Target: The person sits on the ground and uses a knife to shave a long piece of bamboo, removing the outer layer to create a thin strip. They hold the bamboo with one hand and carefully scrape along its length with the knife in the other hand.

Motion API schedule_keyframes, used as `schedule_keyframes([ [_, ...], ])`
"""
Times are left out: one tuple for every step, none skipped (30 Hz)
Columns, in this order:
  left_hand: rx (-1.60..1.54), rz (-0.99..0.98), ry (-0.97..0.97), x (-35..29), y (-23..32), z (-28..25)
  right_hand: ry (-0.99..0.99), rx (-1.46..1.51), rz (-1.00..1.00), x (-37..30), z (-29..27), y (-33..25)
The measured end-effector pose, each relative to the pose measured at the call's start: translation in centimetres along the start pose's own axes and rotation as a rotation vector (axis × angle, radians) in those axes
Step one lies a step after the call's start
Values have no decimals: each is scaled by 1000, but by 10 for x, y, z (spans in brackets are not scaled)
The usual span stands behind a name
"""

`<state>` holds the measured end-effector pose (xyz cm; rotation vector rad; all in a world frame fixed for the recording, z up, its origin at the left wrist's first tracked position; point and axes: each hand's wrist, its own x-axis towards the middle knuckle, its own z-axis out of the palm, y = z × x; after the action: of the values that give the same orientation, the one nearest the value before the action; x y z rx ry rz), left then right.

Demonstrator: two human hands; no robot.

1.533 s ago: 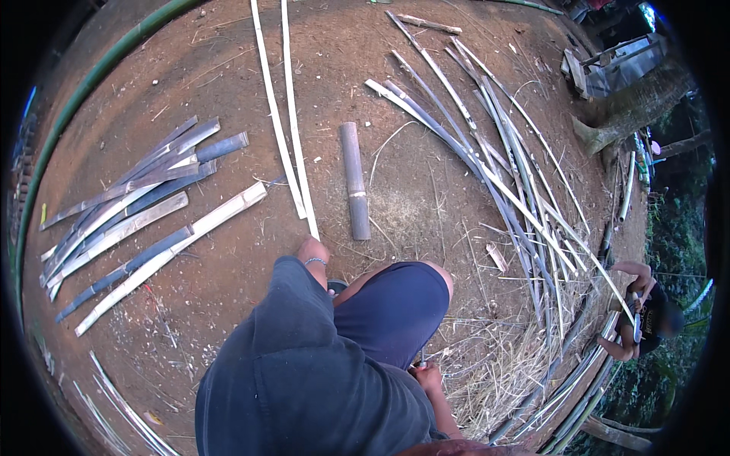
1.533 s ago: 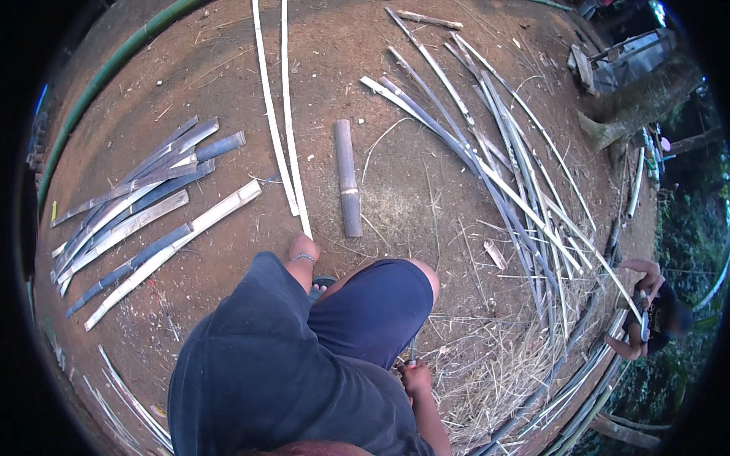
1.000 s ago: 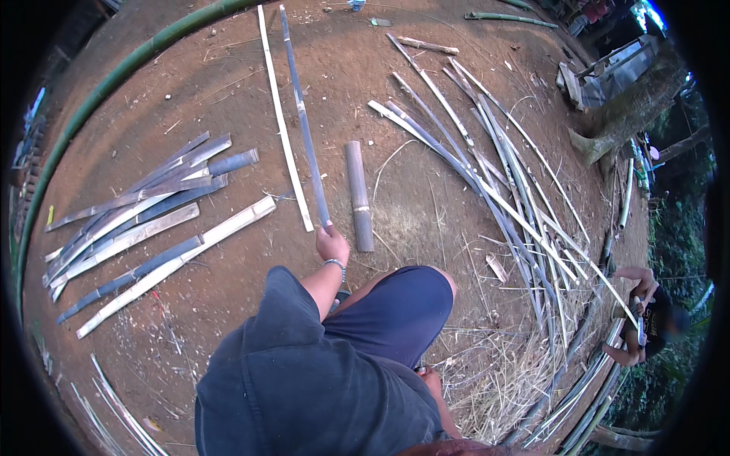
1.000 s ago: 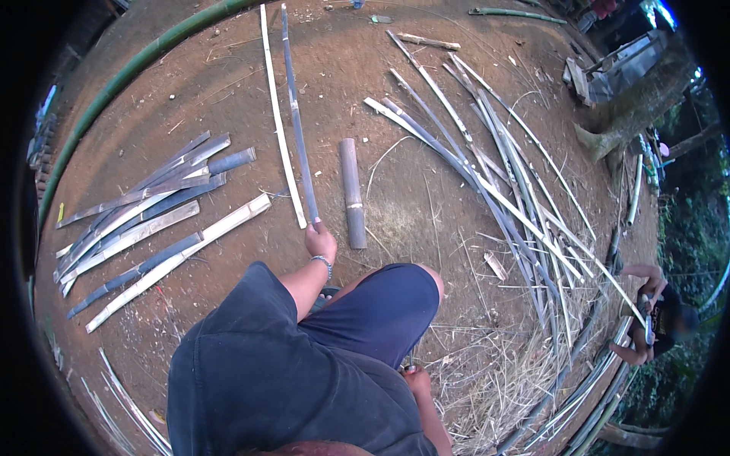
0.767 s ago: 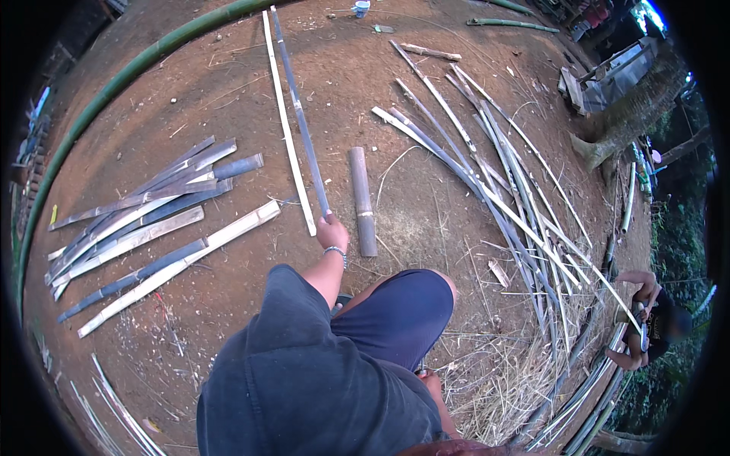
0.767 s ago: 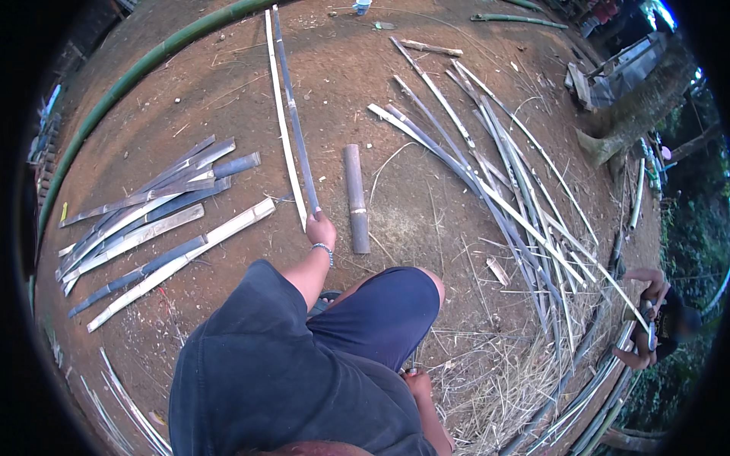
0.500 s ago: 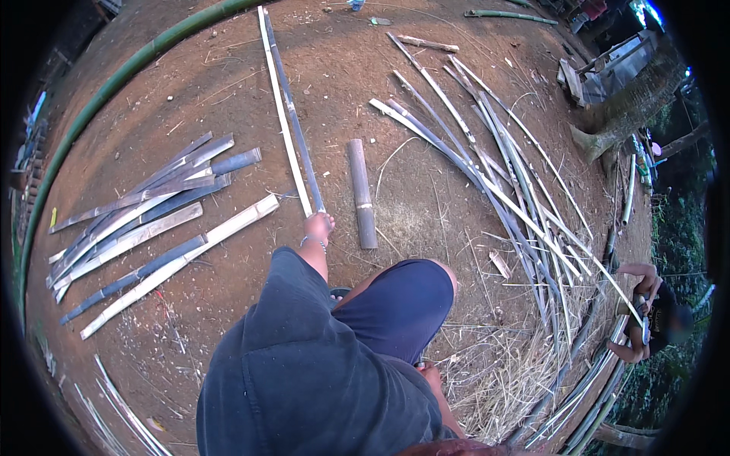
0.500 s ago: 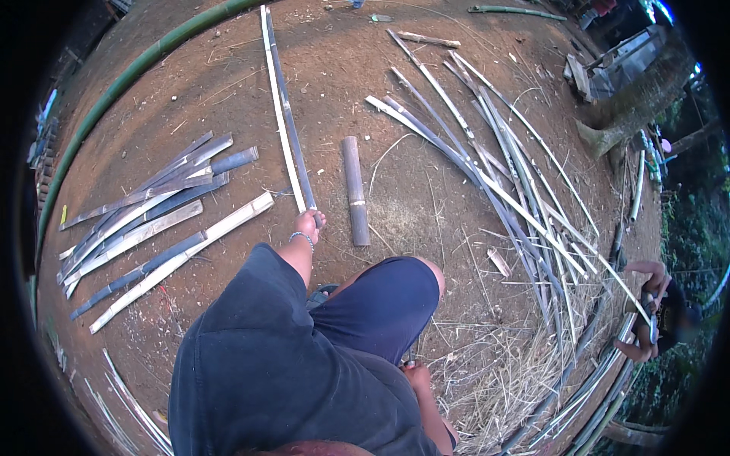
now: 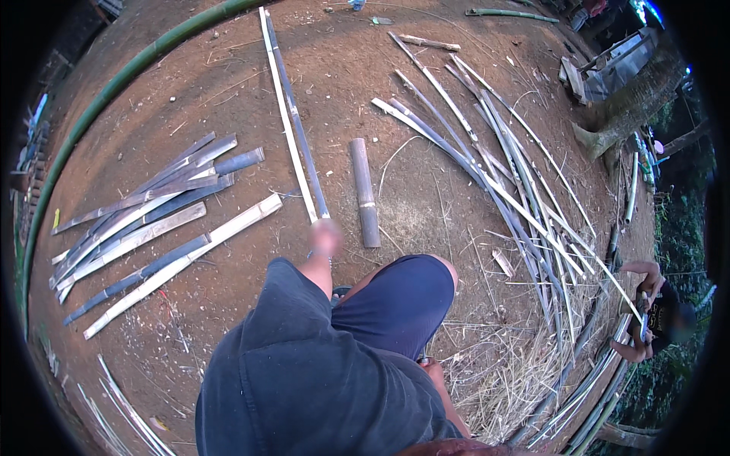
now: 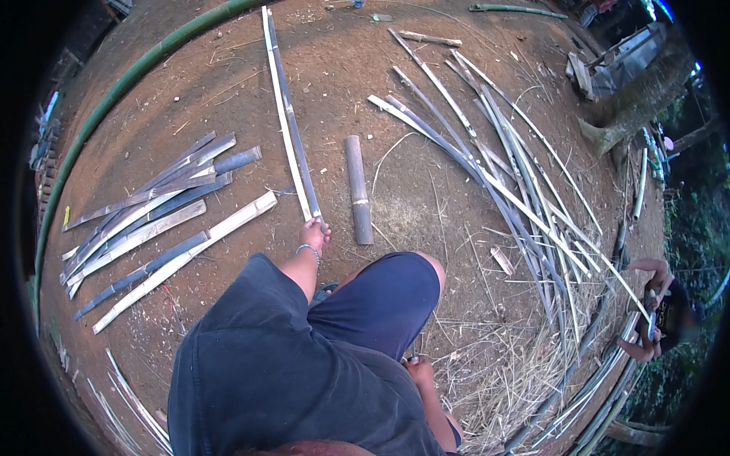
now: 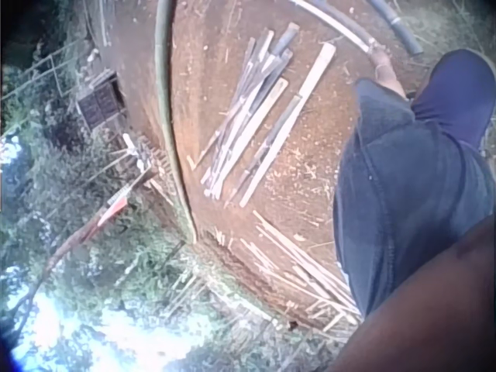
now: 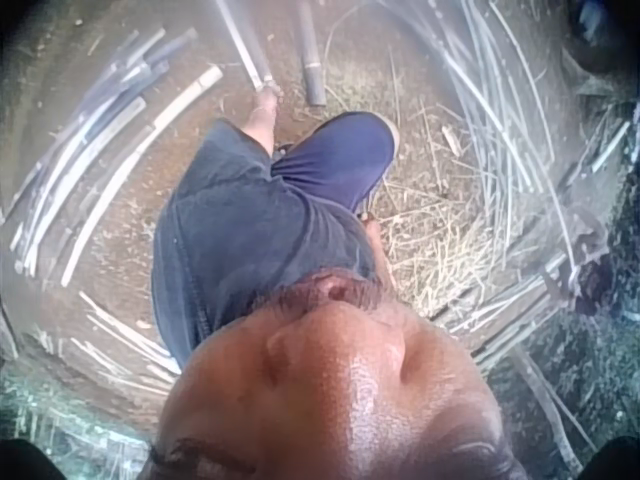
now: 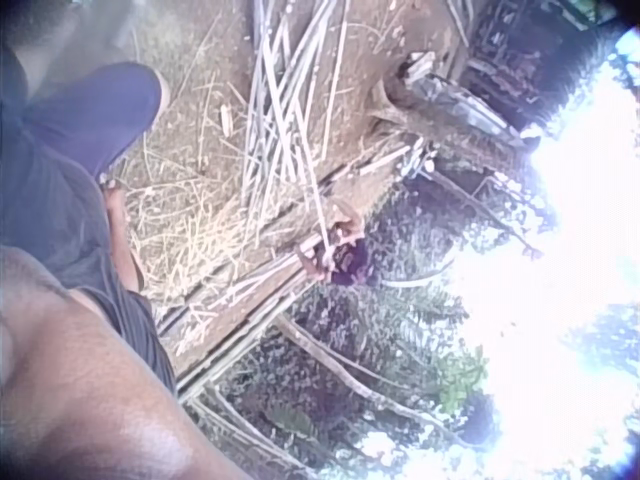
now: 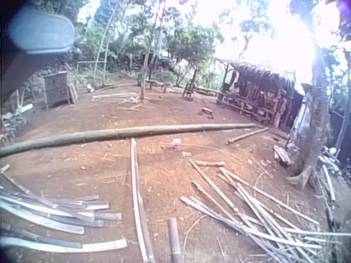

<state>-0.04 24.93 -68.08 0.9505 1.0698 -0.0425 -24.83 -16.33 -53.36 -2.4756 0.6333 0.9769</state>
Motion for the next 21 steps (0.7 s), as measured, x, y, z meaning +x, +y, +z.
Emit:
schedule_keyframes([
  [-38,38,21,9,5,2,4,-4,3,0,0,1],
  [-98,7,-11,19,11,2,8,-8,5,0,0,3],
  [-215,-11,-56,28,9,-4,10,-16,0,2,-1,3],
  [-334,-18,-97,40,9,-10,-22,0,21,3,-4,1],
  [-455,-23,-138,50,8,-18,-56,12,40,0,-7,1],
  [-481,-21,-159,47,3,-18,-77,39,64,2,-7,-1],
  [-504,-4,-197,38,4,-8,-45,33,42,3,-1,9],
  [-506,13,-209,30,9,-2,-18,21,15,6,5,17],
  [-502,18,-211,17,10,0,-32,8,53,3,3,12],
  [-473,26,-206,3,15,3,-46,-9,90,0,-1,2],
  [-443,31,-201,-6,23,8,-32,-11,73,7,3,3],
  [-383,66,-171,-8,28,9,-24,-20,56,15,8,14],
  [-319,90,-140,-9,29,12,-18,-32,49,17,9,15],
  [-255,113,-110,-10,31,12,-4,-53,10,19,11,17],
  [-162,160,-116,-7,30,12,9,-57,13,21,13,18],
  [-67,207,-123,-1,29,12,23,-61,15,23,15,20],
  [27,254,-130,3,29,12,38,-64,18,25,17,21],
  [27,261,-128,9,26,11,21,-52,9,24,16,17],
  [28,267,-126,13,24,10,3,-40,2,18,8,4],
  [30,273,-124,17,22,8,-15,-27,-7,14,1,-6],
  [-56,225,-69,17,19,10,-17,-9,-7,10,-2,-9],
])
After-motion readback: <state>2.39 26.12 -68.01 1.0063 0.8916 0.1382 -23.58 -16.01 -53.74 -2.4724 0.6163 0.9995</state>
